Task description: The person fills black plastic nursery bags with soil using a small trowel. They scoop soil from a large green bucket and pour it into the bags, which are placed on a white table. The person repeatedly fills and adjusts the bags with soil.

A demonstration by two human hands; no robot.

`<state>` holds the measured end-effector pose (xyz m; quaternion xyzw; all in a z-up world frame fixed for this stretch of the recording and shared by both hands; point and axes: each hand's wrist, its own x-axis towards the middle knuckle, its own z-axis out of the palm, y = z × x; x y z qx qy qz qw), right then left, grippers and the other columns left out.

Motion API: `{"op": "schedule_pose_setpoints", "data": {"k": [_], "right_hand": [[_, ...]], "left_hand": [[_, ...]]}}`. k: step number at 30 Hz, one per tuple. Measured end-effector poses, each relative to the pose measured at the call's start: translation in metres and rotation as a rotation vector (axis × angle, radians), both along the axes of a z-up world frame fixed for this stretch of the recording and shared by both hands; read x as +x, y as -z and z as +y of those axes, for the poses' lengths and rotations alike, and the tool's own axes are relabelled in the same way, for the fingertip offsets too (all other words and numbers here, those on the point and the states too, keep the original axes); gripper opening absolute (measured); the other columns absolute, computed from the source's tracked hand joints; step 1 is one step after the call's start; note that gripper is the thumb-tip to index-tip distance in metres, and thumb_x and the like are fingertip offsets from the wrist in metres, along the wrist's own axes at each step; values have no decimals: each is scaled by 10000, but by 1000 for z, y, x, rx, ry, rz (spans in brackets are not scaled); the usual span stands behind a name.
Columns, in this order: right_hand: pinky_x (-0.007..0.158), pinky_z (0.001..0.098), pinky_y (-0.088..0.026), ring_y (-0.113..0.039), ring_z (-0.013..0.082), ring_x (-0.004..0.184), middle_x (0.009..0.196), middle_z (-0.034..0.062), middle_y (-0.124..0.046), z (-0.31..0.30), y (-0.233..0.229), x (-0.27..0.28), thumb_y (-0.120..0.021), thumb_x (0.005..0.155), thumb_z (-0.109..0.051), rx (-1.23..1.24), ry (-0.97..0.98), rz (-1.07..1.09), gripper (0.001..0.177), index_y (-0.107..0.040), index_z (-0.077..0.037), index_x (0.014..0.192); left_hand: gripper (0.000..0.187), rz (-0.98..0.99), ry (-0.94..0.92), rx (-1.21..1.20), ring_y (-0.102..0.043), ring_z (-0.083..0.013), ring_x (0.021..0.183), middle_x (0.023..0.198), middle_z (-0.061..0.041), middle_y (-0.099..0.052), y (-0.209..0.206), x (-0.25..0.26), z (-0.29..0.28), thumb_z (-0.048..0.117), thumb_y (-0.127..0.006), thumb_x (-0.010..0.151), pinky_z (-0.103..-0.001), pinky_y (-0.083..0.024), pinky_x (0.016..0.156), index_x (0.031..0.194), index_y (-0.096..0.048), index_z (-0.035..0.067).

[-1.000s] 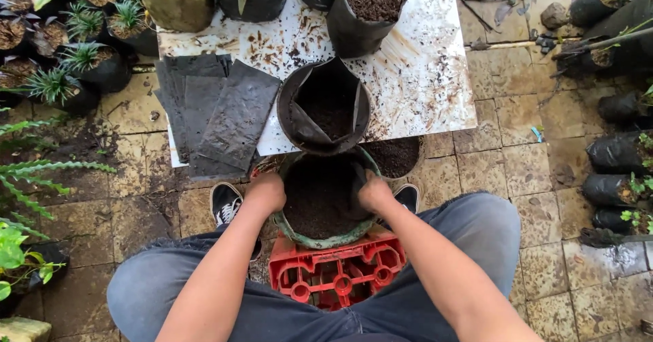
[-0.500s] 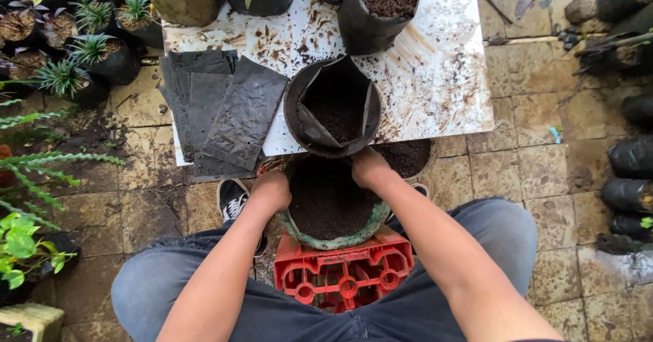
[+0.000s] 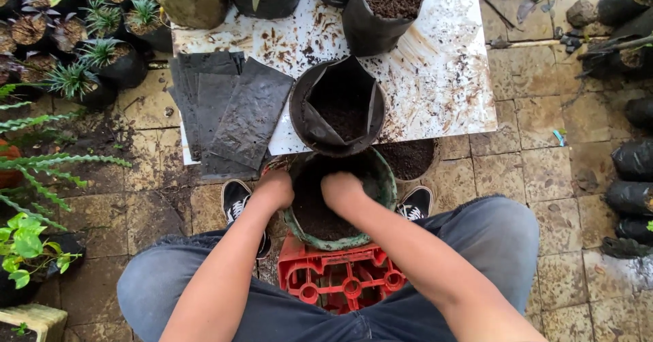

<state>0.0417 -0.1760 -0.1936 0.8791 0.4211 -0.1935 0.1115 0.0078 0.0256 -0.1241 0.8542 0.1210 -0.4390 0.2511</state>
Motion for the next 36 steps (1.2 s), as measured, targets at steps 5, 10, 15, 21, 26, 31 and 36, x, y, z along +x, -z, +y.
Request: {"op": "schedule_pose_setpoints", "data": {"k": [5,10,15,21,26,31,36], "right_hand": [[438,519,-561,-728,301,586,644,96,-678,-25,-65,-37,-554,868,-90,68,-46,19,170,-723,-99,860],[581,505,-617,-764,341,695,749,101,-728,-65,-94,-23,-467,934,-112,142,293,68,269,-680,-162,1090],[706,566,-605,-734,486,865,971,345,-650,-93,-45,1,-446,923,-85,93,779,286,553,-358,164,1409],[541,540,-571,-722,486,719,786,237,-651,-130,44,4,-439,821,-105,285,622,-37,475,-538,128,1223],[557,432,-523,-700,372,678,876,228,-672,-146,48,21,-475,753,-105,175,124,-327,496,-615,131,1166],[539,368,-549,-722,269,720,904,137,-713,-126,38,34,-478,794,-132,-6,181,-226,533,-595,58,1278],[459,306,-496,-642,163,604,929,115,-733,-87,21,50,-504,801,-142,-162,-70,-238,553,-625,45,1308]], "left_hand": [[431,-31,39,-11,-734,-438,913,991,-345,-711,7,-3,6,141,-528,937,-476,-642,756,1177,-680,-183],[394,-43,104,-6,-746,-398,866,958,-334,-717,-4,-1,5,118,-542,935,-450,-648,729,1154,-686,-176],[465,23,49,1,-723,-462,982,1072,-389,-689,-11,-1,2,113,-548,937,-508,-633,791,1261,-608,-215],[487,4,-25,-12,-705,-487,1057,1137,-381,-685,-21,-4,3,161,-575,936,-537,-625,828,1281,-622,-179],[583,-1,23,8,-696,-468,1098,1190,-370,-673,-15,-6,0,187,-594,922,-527,-623,848,1368,-533,-183],[620,-69,59,2,-717,-459,1045,1146,-380,-689,-5,-8,-1,140,-545,889,-500,-638,813,1397,-491,-213],[607,-163,104,10,-726,-458,1018,1097,-376,-700,10,-14,0,132,-533,872,-482,-646,796,1347,-504,-245]]}}
